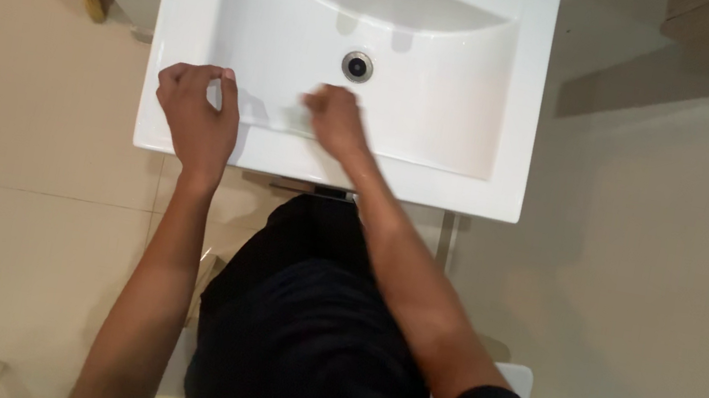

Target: The person scrubs a white bathroom sink with a small brush, then wipes the basin and faucet with a yellow cloth. The sink is cleaned thoroughly from the basin to the faucet.

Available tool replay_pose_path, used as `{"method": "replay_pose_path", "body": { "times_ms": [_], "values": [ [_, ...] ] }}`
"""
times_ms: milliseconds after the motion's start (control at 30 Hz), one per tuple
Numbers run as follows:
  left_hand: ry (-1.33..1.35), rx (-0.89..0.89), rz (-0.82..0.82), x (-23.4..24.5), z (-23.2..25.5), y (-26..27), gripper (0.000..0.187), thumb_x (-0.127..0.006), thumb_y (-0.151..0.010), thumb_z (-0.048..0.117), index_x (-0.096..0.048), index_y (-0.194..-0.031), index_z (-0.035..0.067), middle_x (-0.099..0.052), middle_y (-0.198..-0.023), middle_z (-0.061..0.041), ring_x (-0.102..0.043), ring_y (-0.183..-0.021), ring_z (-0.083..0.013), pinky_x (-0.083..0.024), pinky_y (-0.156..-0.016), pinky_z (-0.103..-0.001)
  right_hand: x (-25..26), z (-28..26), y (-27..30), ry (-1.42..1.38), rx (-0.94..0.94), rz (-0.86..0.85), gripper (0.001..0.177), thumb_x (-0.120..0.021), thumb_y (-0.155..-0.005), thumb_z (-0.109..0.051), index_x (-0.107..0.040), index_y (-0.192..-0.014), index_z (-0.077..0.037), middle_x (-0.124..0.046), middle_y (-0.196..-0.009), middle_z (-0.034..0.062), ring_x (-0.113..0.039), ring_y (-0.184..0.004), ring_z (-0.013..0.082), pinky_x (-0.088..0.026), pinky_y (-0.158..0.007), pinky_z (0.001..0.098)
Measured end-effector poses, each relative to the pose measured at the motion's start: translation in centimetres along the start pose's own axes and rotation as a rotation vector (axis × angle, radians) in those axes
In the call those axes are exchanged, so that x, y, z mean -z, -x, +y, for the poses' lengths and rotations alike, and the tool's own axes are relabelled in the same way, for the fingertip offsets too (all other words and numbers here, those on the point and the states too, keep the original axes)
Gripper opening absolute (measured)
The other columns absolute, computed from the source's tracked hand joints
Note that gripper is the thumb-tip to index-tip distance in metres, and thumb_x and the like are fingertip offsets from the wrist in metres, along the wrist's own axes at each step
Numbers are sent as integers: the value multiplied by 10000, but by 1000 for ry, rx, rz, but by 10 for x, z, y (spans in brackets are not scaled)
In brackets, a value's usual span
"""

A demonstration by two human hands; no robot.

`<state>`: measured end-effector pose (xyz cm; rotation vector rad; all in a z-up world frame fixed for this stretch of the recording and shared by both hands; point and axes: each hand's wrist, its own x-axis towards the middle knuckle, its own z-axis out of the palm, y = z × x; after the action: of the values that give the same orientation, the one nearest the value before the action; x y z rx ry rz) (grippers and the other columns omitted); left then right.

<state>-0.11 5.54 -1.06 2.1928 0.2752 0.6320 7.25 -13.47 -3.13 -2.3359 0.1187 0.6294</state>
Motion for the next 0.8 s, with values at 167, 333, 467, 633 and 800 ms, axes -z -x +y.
{"method": "replay_pose_path", "body": {
  "times_ms": [167, 333, 467, 633, 800],
  "values": [
    [27, 3, 13, 2, 0, -3, 161, -692, -1048, 175, -732, -1016, 23, -679, -1013, -117, -509, -1158, -310, -399, -1020, -455, -11, -36, -1, -573, 189, -16, 394, -645, -972, -385, -712, -1121, -27, -786, -970, 123, -804, -854, 191, -641, -815, 347],
    [37, 27, 11, 3, 3, -2, 189, -692, -1033, 198, -732, -988, 19, -659, -1013, -138, -491, -1141, -334, -404, -980, -445, 37, 66, -41, -380, 38, 94, 302, -683, -920, -316, -749, -1152, -134, -789, -977, 70, -775, -798, 137, -605, -771, 269],
    [-7, -19, -19, 1, -1, -6, 189, -684, -1060, 201, -732, -1006, 26, -686, -995, -104, -502, -1159, -322, -394, -1019, -456, 98, 144, -55, -104, 72, 336, 164, -721, -973, -159, -764, -1078, -41, -773, -938, 127, -726, -787, 186, -598, -739, 331],
    [-42, -18, -25, 1, 0, -4, 175, -695, -1050, 195, -733, -999, 32, -672, -977, -116, -511, -1158, -307, -392, -1030, -462, 129, 148, -52, -60, 340, 891, 190, -567, -991, 1, -674, -1137, 58, -685, -1040, 177, -718, -936, 267, -591, -877, 352],
    [-52, 14, -30, 3, 2, -2, 164, -705, -1043, 190, -734, -1002, 34, -669, -996, -123, -498, -1179, -317, -401, -1022, -460, 75, 119, -76, 158, 456, 587, 194, -620, -956, 3, -793, -1032, -39, -711, -990, 229, -670, -945, 403, -531, -867, 450]
  ]
}}
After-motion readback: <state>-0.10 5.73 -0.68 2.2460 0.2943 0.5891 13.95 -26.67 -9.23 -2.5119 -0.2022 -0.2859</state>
